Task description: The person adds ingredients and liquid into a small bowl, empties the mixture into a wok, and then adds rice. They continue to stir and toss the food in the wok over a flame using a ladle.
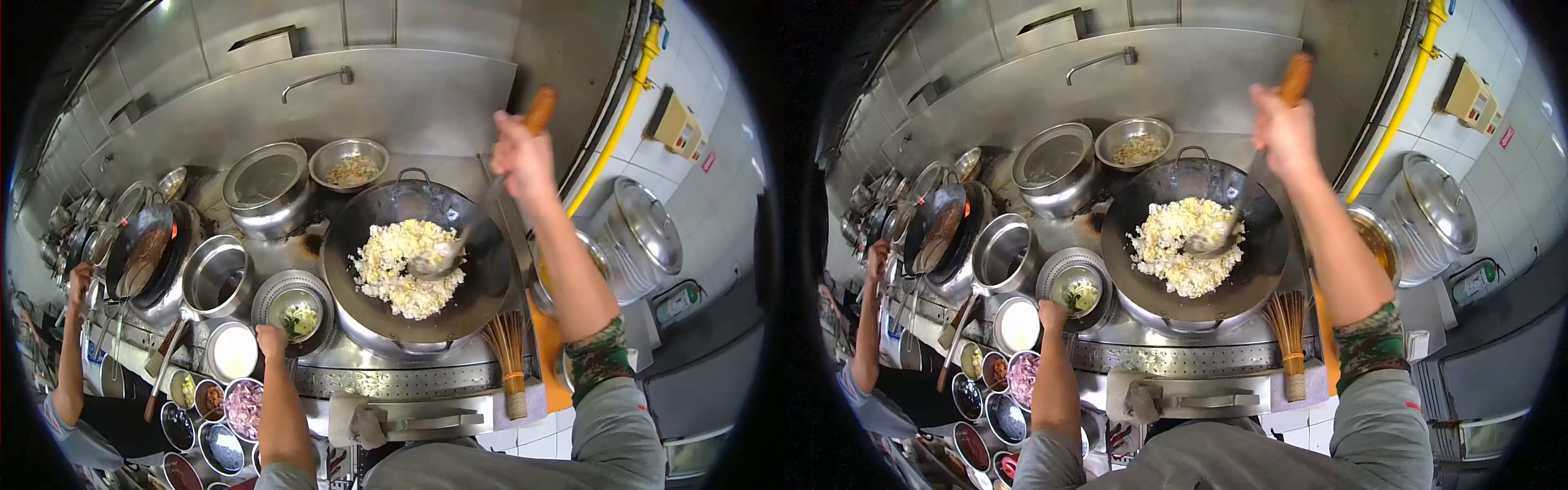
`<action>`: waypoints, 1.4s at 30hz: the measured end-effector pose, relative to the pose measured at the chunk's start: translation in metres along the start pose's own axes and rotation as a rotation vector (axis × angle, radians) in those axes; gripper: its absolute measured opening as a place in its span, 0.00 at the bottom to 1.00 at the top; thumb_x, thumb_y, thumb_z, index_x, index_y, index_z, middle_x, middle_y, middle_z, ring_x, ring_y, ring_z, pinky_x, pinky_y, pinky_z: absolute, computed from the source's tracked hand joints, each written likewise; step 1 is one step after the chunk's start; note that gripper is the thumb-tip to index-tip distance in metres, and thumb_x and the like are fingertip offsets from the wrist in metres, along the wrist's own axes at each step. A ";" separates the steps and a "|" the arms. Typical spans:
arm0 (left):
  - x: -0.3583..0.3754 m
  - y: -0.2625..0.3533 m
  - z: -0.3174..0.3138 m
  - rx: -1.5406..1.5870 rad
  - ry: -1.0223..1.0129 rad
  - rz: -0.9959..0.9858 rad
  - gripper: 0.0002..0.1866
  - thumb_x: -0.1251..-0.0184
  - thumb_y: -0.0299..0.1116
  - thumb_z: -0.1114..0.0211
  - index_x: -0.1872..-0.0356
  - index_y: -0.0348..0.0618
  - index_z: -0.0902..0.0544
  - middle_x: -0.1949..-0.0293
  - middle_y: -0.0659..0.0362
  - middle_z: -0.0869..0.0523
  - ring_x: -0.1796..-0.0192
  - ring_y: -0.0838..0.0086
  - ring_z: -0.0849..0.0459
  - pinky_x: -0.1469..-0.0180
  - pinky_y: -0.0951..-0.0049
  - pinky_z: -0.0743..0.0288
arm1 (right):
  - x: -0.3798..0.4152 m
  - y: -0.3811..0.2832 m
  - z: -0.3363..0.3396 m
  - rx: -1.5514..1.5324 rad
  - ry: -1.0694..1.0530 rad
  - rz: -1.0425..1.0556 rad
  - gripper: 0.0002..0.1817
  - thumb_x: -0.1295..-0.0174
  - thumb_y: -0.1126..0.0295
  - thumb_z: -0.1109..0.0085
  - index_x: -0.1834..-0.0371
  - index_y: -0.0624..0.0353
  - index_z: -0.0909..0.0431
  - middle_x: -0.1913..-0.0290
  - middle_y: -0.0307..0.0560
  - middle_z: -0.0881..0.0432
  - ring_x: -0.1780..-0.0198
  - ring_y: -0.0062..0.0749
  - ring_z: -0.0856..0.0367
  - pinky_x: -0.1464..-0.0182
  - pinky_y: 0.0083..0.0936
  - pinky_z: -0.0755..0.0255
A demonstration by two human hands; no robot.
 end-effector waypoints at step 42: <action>0.244 0.012 0.206 2.418 0.041 0.334 0.07 0.38 0.28 0.38 0.62 0.36 0.23 0.66 0.55 0.18 0.66 0.72 0.16 0.61 0.81 0.17 | -0.084 0.129 0.030 0.312 -0.436 0.251 0.17 0.37 0.67 0.49 0.47 0.61 0.25 0.69 0.40 0.28 0.70 0.25 0.30 0.69 0.22 0.34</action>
Point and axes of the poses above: each hand's wrist, its own x-axis away from the middle knuckle, its own z-axis out of the back of the hand, y = z × x, the point moved 9 cm from there along -x, towards the middle knuckle
